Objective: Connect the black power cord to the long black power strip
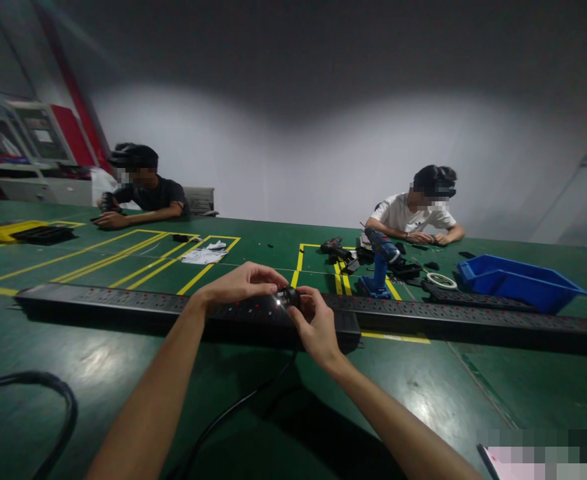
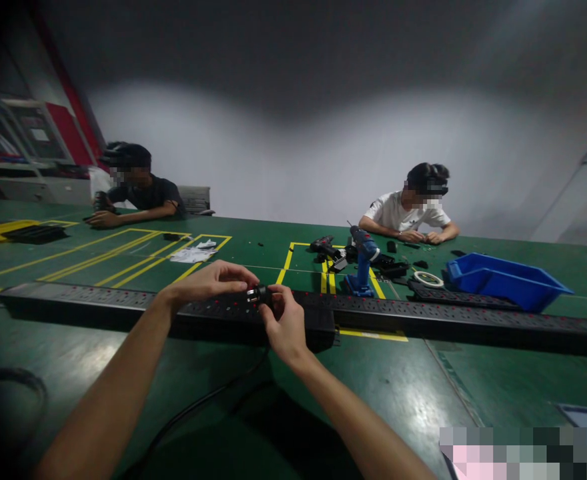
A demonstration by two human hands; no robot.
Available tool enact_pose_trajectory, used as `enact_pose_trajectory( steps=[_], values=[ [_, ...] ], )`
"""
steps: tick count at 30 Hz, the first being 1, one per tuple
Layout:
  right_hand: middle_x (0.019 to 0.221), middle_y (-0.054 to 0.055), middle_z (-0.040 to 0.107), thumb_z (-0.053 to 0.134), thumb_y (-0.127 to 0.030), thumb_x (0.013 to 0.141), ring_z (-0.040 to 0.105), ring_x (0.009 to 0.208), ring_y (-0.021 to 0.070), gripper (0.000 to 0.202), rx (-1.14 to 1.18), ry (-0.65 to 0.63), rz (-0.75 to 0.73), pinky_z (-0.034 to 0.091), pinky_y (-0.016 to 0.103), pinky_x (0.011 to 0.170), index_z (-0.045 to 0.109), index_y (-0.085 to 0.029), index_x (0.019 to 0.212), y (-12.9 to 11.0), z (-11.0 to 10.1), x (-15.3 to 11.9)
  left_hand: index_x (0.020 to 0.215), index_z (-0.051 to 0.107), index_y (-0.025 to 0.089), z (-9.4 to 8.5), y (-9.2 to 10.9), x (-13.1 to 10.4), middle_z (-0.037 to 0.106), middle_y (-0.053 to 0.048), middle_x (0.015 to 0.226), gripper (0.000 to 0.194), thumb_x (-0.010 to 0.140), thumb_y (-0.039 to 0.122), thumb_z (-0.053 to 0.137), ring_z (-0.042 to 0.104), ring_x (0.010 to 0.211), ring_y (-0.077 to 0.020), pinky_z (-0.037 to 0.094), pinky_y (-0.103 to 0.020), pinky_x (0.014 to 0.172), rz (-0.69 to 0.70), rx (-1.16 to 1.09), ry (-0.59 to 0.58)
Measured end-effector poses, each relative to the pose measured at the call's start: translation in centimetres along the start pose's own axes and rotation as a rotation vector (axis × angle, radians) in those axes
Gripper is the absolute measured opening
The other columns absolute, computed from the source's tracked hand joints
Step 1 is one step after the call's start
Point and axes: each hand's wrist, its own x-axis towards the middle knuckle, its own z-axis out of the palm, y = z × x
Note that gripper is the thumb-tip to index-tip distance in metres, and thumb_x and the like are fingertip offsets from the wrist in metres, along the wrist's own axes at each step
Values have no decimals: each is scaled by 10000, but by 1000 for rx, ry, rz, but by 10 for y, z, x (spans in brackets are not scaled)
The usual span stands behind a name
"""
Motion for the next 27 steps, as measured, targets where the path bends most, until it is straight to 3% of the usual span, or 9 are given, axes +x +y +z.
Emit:
enact_pose_trajectory(
  steps=[14,23,27],
  values=[
    [941,39,686,596,-325,834,637,849,188,307,-22,-44,-18,482,295,753,577,-213,1119,3,-5,3,1141,664,226,5,-7,6,714,-47,1011,392,782,384,670,646,920,-174,498,-325,848,-2,-54,5],
    [830,23,670,613,-354,793,591,698,159,296,-35,5,18,447,267,634,602,-190,1039,8,-14,11,1000,704,189,10,1,11,720,-46,951,281,807,370,609,638,862,-171,500,-325,809,11,180,254],
    [843,26,674,613,-357,794,594,696,158,304,-34,20,18,441,261,620,593,-194,1049,8,-15,12,1001,708,205,13,7,10,726,-36,934,304,791,411,633,647,855,-174,499,-307,782,24,220,206]
  ],
)
